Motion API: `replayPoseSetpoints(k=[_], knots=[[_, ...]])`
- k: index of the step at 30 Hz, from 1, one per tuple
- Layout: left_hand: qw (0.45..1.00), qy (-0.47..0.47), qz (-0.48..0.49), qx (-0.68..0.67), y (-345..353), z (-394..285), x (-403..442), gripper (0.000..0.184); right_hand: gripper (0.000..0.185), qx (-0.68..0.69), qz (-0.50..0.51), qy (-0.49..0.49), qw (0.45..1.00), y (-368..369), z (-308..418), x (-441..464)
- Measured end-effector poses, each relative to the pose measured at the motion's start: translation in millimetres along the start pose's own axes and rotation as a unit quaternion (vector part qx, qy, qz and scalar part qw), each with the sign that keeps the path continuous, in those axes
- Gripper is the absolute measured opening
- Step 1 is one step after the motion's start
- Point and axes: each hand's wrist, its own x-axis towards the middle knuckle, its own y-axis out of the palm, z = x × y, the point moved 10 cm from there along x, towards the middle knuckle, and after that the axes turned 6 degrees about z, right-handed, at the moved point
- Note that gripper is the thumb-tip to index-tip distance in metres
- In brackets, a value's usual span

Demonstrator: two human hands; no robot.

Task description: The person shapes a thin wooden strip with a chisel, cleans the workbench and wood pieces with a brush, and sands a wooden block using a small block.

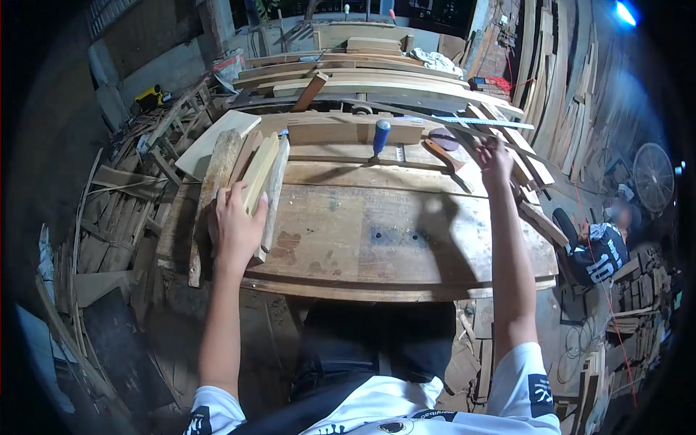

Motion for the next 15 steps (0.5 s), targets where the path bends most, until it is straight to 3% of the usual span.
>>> replayPoseSetpoints(k=[3,6,11,14,15], knots=[[1.000,-0.014,-0.009,0.013,-4.7,-0.8,-2.5,0.039,0.033,-0.022,0.063,0.048,0.997,44.5,-51.0,30.9],[1.000,-0.019,-0.010,0.015,-5.7,3.5,-3.1,0.038,0.032,-0.076,0.053,0.083,0.992,69.5,-87.1,30.8],[1.000,-0.003,-0.010,0.022,-4.4,7.0,-1.7,0.039,0.029,-0.049,0.106,0.156,0.981,96.5,-142.4,33.3],[0.999,-0.030,-0.008,0.019,-3.9,4.4,-1.2,0.040,0.028,-0.116,0.169,0.132,0.970,106.3,-151.7,43.9],[0.999,-0.037,-0.007,0.025,-4.3,3.2,-1.4,0.040,0.028,-0.095,0.127,0.123,0.980,102.9,-150.2,44.9]])
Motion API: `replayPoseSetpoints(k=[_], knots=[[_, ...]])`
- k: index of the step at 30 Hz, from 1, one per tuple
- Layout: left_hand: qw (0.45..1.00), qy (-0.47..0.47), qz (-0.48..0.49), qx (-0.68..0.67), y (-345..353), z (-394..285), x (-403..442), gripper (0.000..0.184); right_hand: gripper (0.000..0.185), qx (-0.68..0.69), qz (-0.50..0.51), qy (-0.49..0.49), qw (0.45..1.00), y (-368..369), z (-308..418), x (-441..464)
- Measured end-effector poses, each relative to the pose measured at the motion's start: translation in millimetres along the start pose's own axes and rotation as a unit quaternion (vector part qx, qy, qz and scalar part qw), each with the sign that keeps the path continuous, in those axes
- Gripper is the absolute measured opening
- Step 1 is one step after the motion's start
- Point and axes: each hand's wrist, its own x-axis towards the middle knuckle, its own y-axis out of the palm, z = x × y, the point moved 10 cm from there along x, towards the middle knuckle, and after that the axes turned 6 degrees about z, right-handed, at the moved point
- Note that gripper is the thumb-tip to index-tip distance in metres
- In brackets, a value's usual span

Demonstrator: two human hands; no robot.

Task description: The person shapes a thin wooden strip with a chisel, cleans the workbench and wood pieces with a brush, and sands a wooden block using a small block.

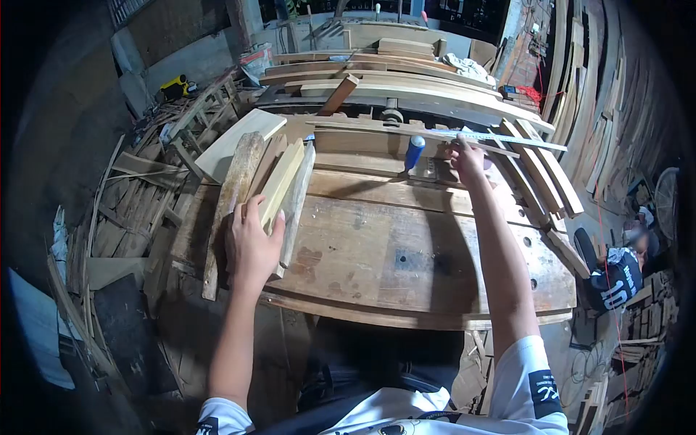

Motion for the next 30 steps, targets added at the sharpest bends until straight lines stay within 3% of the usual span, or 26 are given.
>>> replayPoseSetpoints(k=[8,12,14,15,17,19,20,23,24,28,30], knots=[[1.000,-0.014,-0.004,-0.017,-1.1,-1.2,-0.7,0.041,0.039,-0.126,-0.043,-0.005,0.991,-5.7,11.3,-7.0],[1.000,-0.022,-0.016,-0.010,0.3,4.8,-0.8,0.045,0.044,-0.150,0.020,0.008,0.988,0.0,18.8,-14.2],[0.999,-0.033,-0.015,0.014,-0.9,5.3,0.2,0.045,0.047,-0.247,-0.014,0.011,0.969,-17.1,30.3,-15.7],[0.999,-0.041,-0.001,0.018,-1.2,4.7,2.7,0.043,0.050,-0.296,-0.028,0.015,0.955,-22.1,36.5,-18.7],[0.997,-0.064,0.026,0.025,-0.3,8.6,4.7,0.039,0.052,-0.467,-0.040,-0.239,0.850,-5.8,79.0,-54.8],[0.999,-0.045,0.011,0.018,4.8,22.7,7.1,0.036,0.047,-0.636,-0.001,-0.151,0.757,1.5,76.8,-77.8],[0.999,-0.047,0.017,0.010,4.7,24.4,8.9,0.036,0.043,-0.691,0.006,-0.185,0.699,1.7,76.2,-86.1],[0.999,-0.041,0.024,-0.009,1.0,19.4,10.9,0.034,0.041,-0.695,-0.031,-0.240,0.677,-10.2,79.0,-98.0],[0.999,-0.032,0.021,-0.016,0.6,20.9,10.1,0.034,0.037,-0.680,-0.040,-0.226,0.696,-14.8,78.8,-98.4],[0.998,-0.034,0.017,-0.057,-15.3,7.5,-3.3,0.031,0.033,-0.716,-0.028,-0.192,0.670,-14.4,74.8,-98.1],[0.995,-0.059,0.012,-0.079,-30.9,-5.3,-13.6,0.030,0.029,-0.727,-0.037,-0.220,0.650,-12.3,77.5,-101.0]])
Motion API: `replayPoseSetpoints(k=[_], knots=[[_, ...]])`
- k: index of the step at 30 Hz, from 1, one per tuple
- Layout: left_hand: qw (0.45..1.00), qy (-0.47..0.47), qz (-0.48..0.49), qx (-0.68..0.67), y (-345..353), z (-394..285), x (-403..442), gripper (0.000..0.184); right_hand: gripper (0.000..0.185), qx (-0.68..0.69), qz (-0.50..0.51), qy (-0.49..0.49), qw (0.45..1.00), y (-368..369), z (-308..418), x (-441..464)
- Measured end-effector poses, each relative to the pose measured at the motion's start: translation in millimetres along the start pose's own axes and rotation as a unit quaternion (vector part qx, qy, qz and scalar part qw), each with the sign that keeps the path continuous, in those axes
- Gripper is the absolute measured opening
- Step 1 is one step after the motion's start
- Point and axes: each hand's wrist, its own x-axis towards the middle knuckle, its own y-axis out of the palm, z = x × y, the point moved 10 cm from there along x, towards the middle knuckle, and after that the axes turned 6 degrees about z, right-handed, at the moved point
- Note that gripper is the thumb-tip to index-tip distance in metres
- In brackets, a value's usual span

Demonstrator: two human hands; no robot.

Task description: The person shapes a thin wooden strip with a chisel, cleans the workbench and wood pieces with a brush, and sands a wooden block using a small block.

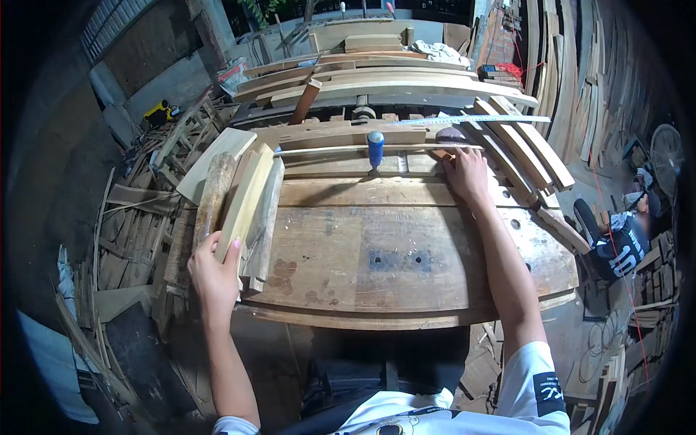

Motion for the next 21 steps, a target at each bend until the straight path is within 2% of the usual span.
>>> replayPoseSetpoints(k=[2,5,6,9,10,11,13,15,17,19,21], knots=[[1.000,-0.019,-0.005,-0.018,-6.3,-1.1,-11.9,0.028,0.025,-0.001,0.005,-0.017,1.000,-2.2,3.0,-1.1],[0.999,-0.015,0.017,-0.042,0.2,-15.3,-30.9,0.030,0.025,0.046,0.092,-0.105,0.989,13.3,0.0,1.5],[0.998,-0.011,0.036,-0.051,7.9,-20.8,-35.8,0.033,0.025,0.085,0.139,-0.084,0.983,0.3,6.0,-1.5],[0.990,0.063,0.111,-0.056,41.6,-60.1,-44.2,0.034,0.029,0.191,0.176,-0.065,0.963,-9.8,-1.7,-4.0],[0.986,0.100,0.133,-0.031,53.4,-73.1,-45.2,0.034,0.030,0.239,0.154,-0.078,0.956,-20.3,-1.5,-4.1],[0.978,0.140,0.154,-0.007,67.1,-85.1,-46.4,0.033,0.031,0.241,0.178,-0.057,0.952,-22.1,-8.3,-3.2],[0.960,0.205,0.191,-0.013,96.2,-111.1,-47.9,0.033,0.033,0.462,0.124,-0.070,0.875,-39.4,-15.4,-2.5],[0.934,0.252,0.249,-0.044,128.7,-139.4,-45.1,0.034,0.031,0.491,0.073,-0.078,0.864,-58.5,-20.7,2.6],[0.915,0.310,0.252,-0.052,161.0,-165.5,-38.7,0.034,0.025,0.539,0.043,-0.066,0.839,-69.2,-19.6,2.2],[0.899,0.347,0.263,-0.055,189.6,-184.7,-30.0,0.035,0.018,0.456,-0.070,-0.081,0.884,-93.0,-12.9,-3.0],[0.883,0.360,0.295,-0.053,215.6,-195.2,-23.8,0.036,0.019,0.416,-0.076,-0.055,0.905,-96.1,-9.2,-7.9]])
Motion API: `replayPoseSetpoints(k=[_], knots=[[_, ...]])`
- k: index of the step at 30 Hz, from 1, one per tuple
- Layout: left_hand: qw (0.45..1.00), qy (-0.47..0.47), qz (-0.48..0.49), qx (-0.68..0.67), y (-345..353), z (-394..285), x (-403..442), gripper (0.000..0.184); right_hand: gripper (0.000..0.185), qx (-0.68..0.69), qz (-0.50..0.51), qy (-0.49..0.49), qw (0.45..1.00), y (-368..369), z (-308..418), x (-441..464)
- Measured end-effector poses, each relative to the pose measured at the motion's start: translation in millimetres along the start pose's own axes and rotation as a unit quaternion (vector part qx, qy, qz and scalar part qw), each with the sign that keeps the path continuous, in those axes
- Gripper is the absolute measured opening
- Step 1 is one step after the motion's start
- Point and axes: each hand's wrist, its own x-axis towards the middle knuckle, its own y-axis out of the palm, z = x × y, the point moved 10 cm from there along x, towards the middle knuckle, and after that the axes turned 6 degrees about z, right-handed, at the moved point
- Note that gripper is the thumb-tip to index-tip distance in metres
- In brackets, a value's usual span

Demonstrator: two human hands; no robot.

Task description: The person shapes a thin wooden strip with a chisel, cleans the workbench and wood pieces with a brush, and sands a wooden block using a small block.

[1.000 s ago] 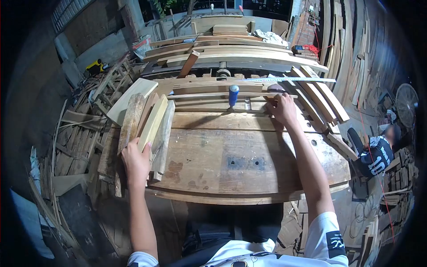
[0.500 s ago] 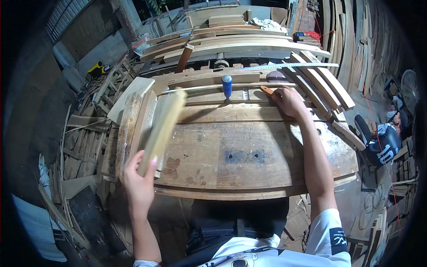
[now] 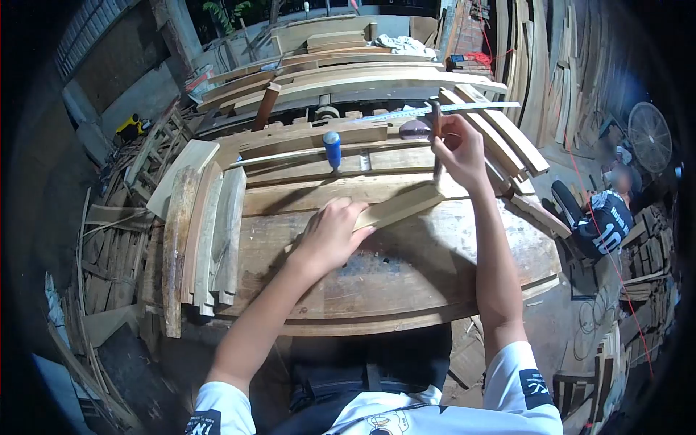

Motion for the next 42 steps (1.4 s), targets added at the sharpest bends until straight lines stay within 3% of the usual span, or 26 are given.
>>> replayPoseSetpoints(k=[2,6,9,10,12,14,16,18,24,25,28,30,33,37,41,42], knots=[[0.998,-0.009,0.054,0.018,19.1,11.7,17.8,0.039,0.023,0.051,-0.017,-0.042,0.998,4.8,12.9,-2.3],[0.997,0.018,0.066,0.042,23.0,4.5,45.4,0.039,0.020,0.298,0.060,0.045,0.952,29.9,-0.8,-2.6],[0.996,0.039,0.067,0.042,29.2,15.4,59.7,0.039,0.012,0.137,-0.011,-0.004,0.991,6.1,-7.0,-1.5],[0.996,0.044,0.044,0.057,26.7,17.7,59.6,0.040,0.011,-0.016,-0.035,-0.005,0.999,-9.0,-7.2,-3.4],[0.995,0.053,0.002,0.087,23.4,22.0,55.7,0.041,0.012,-0.085,-0.076,-0.067,0.991,-30.5,-1.8,-5.0],[0.992,0.067,-0.042,0.096,20.3,24.5,52.7,0.042,0.015,-0.183,-0.056,-0.024,0.981,-43.3,3.8,-4.6],[0.992,0.065,-0.037,0.099,19.0,23.7,51.2,0.046,0.014,-0.194,-0.044,-0.022,0.980,-42.5,6.8,-4.7],[0.989,0.084,-0.063,0.107,16.2,22.6,48.6,0.042,0.013,-0.158,-0.055,-0.044,0.985,-36.3,7.0,-4.6],[0.986,0.056,-0.077,0.136,13.5,25.4,47.2,0.039,0.011,0.024,-0.001,0.054,0.998,-34.0,-9.4,-4.2],[0.984,0.054,-0.085,0.144,14.1,26.5,46.4,0.039,0.022,0.015,-0.003,0.086,0.996,-44.1,-13.6,-5.8],[0.983,0.042,-0.095,0.152,15.6,34.0,47.3,0.038,0.024,-0.144,0.018,0.146,0.979,-64.4,34.0,-26.2],[0.983,0.026,-0.104,0.147,12.0,33.2,47.2,0.038,0.026,-0.110,0.028,0.186,0.976,-72.8,43.1,-43.0],[0.986,0.016,-0.118,0.120,14.8,39.1,54.8,0.036,0.034,-0.029,0.165,0.281,0.945,-49.3,42.7,-67.2],[0.985,0.023,-0.129,0.115,12.5,38.4,53.7,0.034,0.026,-0.005,0.167,0.218,0.962,-12.6,28.1,-73.9],[0.976,0.047,-0.182,0.115,-1.5,36.9,43.6,0.034,0.024,0.132,0.076,0.207,0.966,3.3,19.4,-83.2],[0.975,0.040,-0.190,0.111,-4.7,38.9,42.8,0.034,0.022,0.168,0.032,0.121,0.978,-3.6,36.6,-79.5]])
